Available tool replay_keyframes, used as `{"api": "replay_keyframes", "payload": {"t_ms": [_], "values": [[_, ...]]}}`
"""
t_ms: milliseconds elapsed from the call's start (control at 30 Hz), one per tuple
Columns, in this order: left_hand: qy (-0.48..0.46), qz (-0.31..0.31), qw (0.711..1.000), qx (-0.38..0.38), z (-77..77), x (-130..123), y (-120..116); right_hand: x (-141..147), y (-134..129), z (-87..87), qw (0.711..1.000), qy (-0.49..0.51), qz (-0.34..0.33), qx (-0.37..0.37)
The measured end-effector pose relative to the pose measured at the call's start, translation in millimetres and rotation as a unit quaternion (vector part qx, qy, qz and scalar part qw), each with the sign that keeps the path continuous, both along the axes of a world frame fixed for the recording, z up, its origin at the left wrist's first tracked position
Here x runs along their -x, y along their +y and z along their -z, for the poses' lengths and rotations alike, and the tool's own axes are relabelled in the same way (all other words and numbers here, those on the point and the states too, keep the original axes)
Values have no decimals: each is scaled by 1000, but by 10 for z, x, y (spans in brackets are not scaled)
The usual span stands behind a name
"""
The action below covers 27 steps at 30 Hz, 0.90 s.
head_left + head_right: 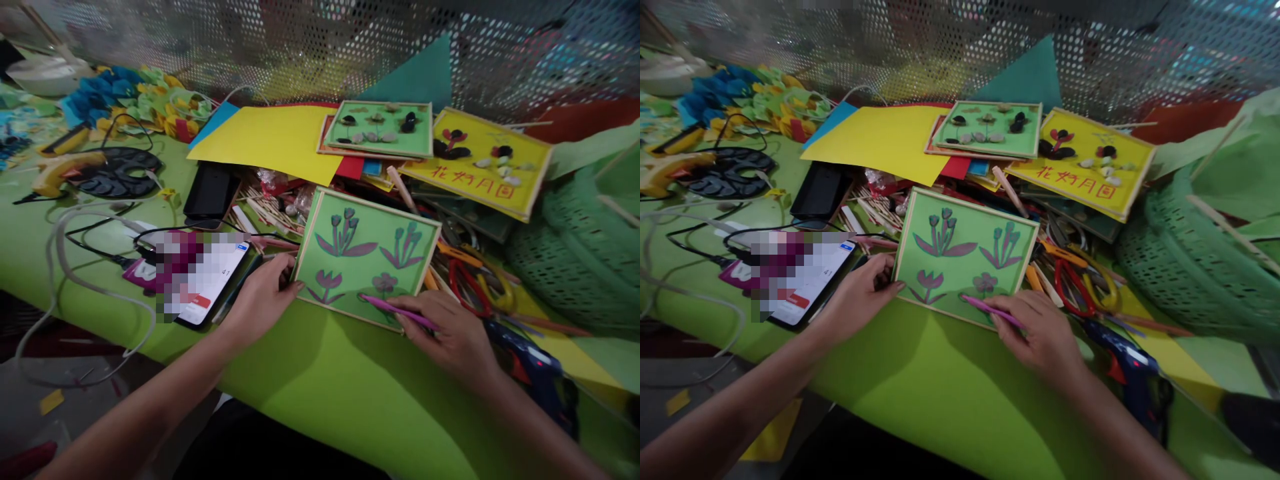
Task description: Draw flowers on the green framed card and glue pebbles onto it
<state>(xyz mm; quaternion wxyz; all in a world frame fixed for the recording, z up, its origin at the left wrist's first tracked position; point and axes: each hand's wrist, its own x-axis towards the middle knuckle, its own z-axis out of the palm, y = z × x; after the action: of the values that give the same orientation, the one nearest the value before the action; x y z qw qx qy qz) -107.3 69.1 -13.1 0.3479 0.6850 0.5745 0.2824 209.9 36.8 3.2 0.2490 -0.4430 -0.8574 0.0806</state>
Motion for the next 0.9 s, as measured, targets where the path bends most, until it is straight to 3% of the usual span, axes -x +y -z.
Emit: {"api": "replay_keyframes", "payload": {"t_ms": [900], "values": [[2, 6, 1000, 6, -24, -2, 3, -33, -10, -26, 1000, -1, 13, 3]]}}
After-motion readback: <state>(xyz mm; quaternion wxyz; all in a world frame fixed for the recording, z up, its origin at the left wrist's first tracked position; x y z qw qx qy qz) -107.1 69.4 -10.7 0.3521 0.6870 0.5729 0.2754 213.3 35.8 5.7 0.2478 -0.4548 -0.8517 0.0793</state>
